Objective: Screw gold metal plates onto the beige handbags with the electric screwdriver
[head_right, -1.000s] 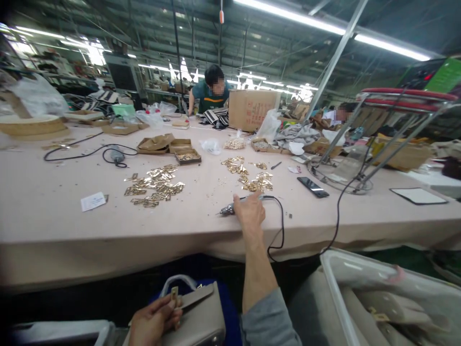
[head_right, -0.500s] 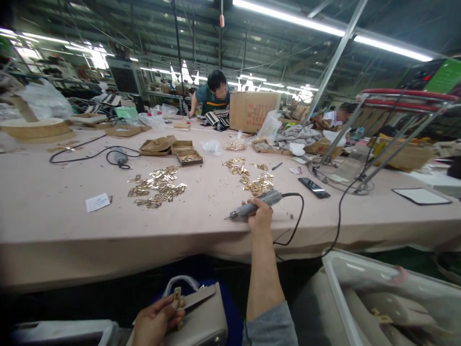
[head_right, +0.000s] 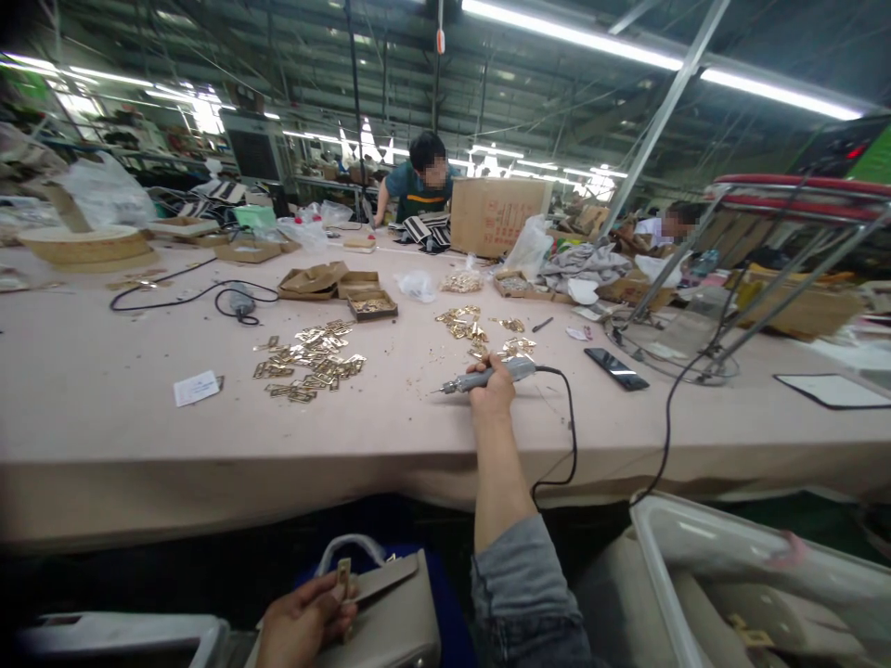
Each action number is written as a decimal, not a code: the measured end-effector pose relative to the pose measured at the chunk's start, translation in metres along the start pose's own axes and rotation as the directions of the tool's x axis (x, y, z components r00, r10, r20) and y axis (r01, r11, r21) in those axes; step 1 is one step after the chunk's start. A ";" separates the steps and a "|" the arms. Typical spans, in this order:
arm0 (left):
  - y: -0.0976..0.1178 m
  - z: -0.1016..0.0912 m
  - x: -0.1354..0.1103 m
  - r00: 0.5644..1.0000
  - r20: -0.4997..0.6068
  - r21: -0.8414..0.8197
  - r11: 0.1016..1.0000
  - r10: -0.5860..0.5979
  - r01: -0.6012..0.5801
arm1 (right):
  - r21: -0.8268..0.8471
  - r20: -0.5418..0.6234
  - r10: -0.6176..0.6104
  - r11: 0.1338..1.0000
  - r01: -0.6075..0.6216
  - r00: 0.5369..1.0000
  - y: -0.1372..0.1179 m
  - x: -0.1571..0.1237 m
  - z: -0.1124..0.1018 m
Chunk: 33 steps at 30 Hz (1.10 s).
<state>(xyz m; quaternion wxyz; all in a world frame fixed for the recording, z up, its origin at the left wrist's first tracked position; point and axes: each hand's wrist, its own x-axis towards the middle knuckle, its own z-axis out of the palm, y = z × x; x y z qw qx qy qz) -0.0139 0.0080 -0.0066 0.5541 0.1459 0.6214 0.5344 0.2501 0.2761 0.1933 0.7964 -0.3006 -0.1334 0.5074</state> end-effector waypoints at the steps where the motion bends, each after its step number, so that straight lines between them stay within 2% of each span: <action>1: -0.004 -0.001 0.003 1.000 -0.004 -0.002 1.000 -0.003 0.003 | 0.011 -0.041 0.027 1.000 -0.026 0.999 0.003 0.003 0.004; 3: -0.010 -0.003 0.009 1.000 -0.007 -0.004 1.000 -0.008 0.008 | 0.044 -0.096 0.068 0.997 -0.064 0.993 0.008 0.008 0.009; 6: -0.013 -0.004 0.012 1.000 0.002 -0.001 1.000 -0.006 0.006 | 0.023 -0.106 0.060 0.998 -0.057 0.993 0.013 0.012 0.011; 19: 0.005 0.001 0.002 0.999 -0.009 -0.027 0.998 -0.050 0.049 | -0.018 -0.146 0.051 0.998 -0.054 0.988 0.019 0.011 0.016; 33: 0.004 0.000 0.002 1.000 0.004 -0.026 1.000 -0.015 0.015 | -0.018 -0.186 0.009 1.000 -0.013 0.982 0.015 0.005 0.016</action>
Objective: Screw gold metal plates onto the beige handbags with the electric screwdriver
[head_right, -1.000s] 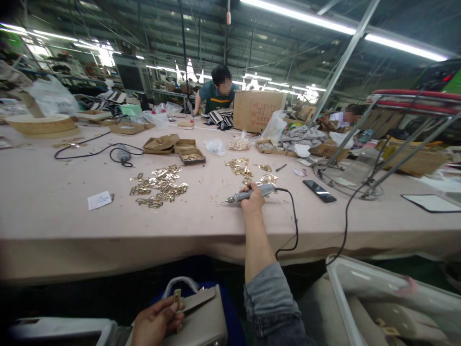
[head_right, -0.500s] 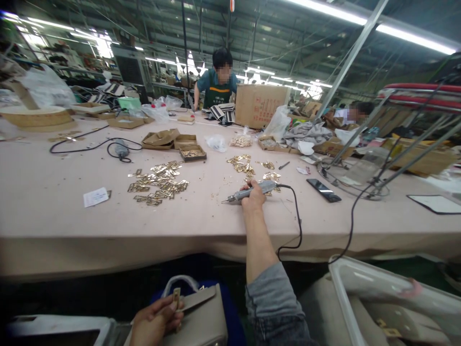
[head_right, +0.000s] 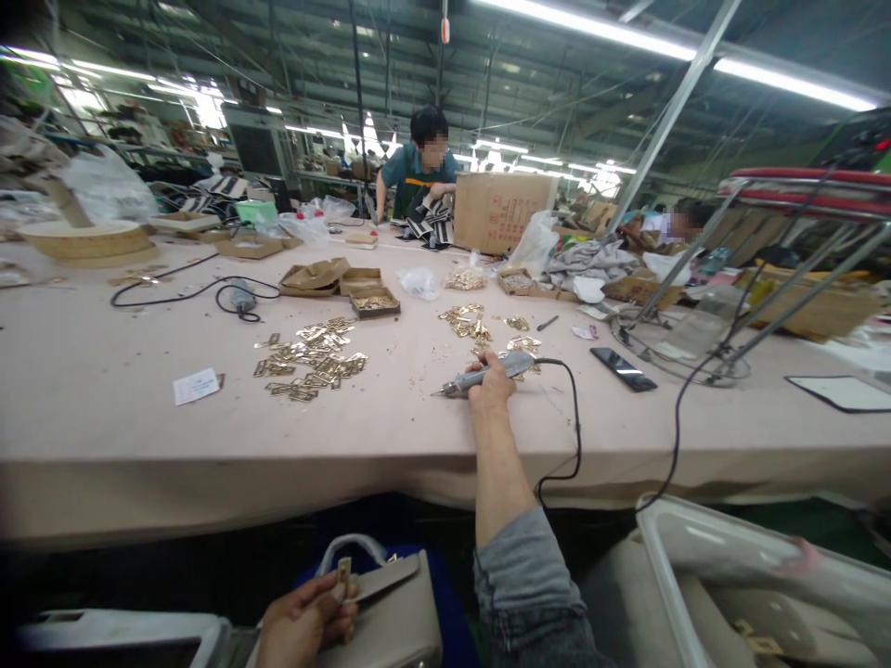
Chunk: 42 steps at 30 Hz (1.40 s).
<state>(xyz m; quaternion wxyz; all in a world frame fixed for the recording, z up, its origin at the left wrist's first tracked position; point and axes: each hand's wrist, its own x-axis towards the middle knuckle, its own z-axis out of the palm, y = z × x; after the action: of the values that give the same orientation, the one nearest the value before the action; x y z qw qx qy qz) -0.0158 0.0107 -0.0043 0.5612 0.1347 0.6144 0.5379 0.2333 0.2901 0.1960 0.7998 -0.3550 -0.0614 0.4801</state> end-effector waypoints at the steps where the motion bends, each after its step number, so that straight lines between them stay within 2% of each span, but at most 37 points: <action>1: 0.000 0.000 -0.001 1.000 0.001 0.002 1.000 -0.003 0.003 | -0.002 -0.001 -0.007 1.000 0.007 1.000 0.000 0.000 0.000; 15: 0.008 0.001 -0.009 1.000 0.000 -0.010 1.000 0.004 -0.004 | -0.016 0.005 -0.052 0.999 0.052 0.999 0.000 -0.005 -0.002; 20: 0.003 -0.001 -0.003 1.000 0.010 0.006 1.000 0.013 -0.013 | 0.020 0.079 -0.040 0.999 0.038 0.996 -0.013 -0.015 -0.007; 24: 0.003 0.002 -0.007 0.999 0.013 0.033 0.999 0.041 -0.042 | 0.073 0.271 -0.043 0.997 0.024 0.962 -0.030 -0.051 -0.025; 28: 0.007 0.008 -0.018 0.997 0.034 0.061 0.995 0.072 -0.074 | 0.043 0.368 -0.053 0.998 0.039 0.928 -0.035 -0.115 -0.050; 31: 0.005 0.010 -0.019 0.998 0.021 0.082 0.994 0.067 -0.069 | -0.100 0.403 0.004 0.994 0.040 0.915 -0.019 -0.165 -0.069; 35: 0.004 0.010 -0.021 0.998 0.011 0.089 0.994 0.063 -0.063 | -0.238 0.442 0.025 0.967 0.091 0.897 0.027 -0.214 -0.095; 39: 0.006 0.010 -0.023 0.998 0.028 0.089 0.994 0.059 -0.061 | -0.298 0.506 0.023 0.943 0.150 0.862 0.071 -0.230 -0.113; 42: 0.005 0.009 -0.022 0.998 0.028 0.097 0.993 0.059 -0.061 | -0.354 0.520 0.018 0.915 0.196 0.854 0.088 -0.233 -0.121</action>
<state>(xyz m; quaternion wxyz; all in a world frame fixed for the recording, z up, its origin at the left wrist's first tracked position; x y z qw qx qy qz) -0.0031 0.0004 0.0140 0.5452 0.1871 0.6286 0.5221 0.0988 0.0651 0.1075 0.6880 -0.3645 -0.3840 0.4963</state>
